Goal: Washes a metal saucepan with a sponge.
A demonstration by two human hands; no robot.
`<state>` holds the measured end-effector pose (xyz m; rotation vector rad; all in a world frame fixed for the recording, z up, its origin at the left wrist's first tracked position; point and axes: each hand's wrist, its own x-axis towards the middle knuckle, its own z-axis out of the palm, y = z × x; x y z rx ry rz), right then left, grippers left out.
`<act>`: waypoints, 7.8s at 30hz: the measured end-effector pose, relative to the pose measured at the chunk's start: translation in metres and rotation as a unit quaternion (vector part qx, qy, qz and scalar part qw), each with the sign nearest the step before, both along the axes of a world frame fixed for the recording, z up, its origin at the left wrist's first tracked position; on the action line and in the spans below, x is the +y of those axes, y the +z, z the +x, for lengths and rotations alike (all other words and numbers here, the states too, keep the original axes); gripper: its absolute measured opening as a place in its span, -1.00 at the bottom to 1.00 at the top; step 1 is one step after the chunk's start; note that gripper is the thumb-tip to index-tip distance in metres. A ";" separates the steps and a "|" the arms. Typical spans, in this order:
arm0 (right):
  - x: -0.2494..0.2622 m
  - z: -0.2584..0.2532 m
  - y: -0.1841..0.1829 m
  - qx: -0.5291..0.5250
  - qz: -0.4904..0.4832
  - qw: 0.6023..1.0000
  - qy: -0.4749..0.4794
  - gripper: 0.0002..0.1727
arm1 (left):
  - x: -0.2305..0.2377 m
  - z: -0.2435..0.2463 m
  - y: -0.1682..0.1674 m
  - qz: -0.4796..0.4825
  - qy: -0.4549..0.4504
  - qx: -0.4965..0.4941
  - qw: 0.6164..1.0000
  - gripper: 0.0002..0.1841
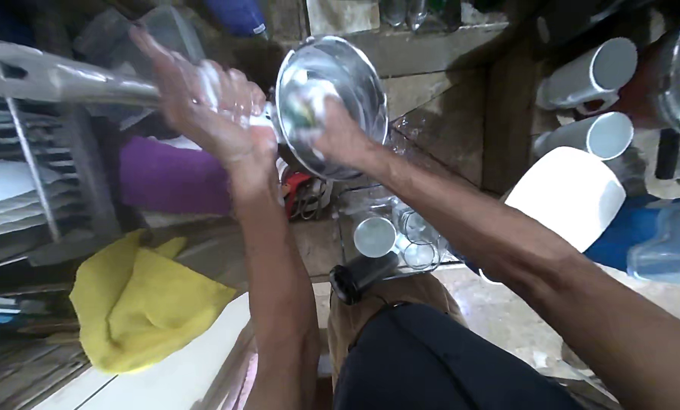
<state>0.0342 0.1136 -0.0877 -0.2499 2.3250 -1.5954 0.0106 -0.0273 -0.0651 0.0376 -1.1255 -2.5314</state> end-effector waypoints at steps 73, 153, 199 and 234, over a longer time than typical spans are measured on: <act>0.009 -0.007 0.006 -0.274 -0.589 0.646 -0.402 -0.57 | 0.045 0.050 -0.026 -0.148 -0.110 0.140 0.973 -0.78; 0.069 0.033 0.092 0.074 -0.109 0.990 -0.039 -0.47 | -0.023 0.043 0.038 -0.388 -0.125 -0.055 0.912 -0.55; -0.002 -0.077 0.126 0.126 -0.123 0.983 -0.060 -0.71 | 0.037 0.060 0.055 -0.591 -0.204 -0.266 0.734 -0.62; 0.107 -0.025 0.101 0.392 0.244 0.882 0.088 -0.71 | 0.016 0.031 0.068 -0.815 -0.293 -0.227 0.446 -0.46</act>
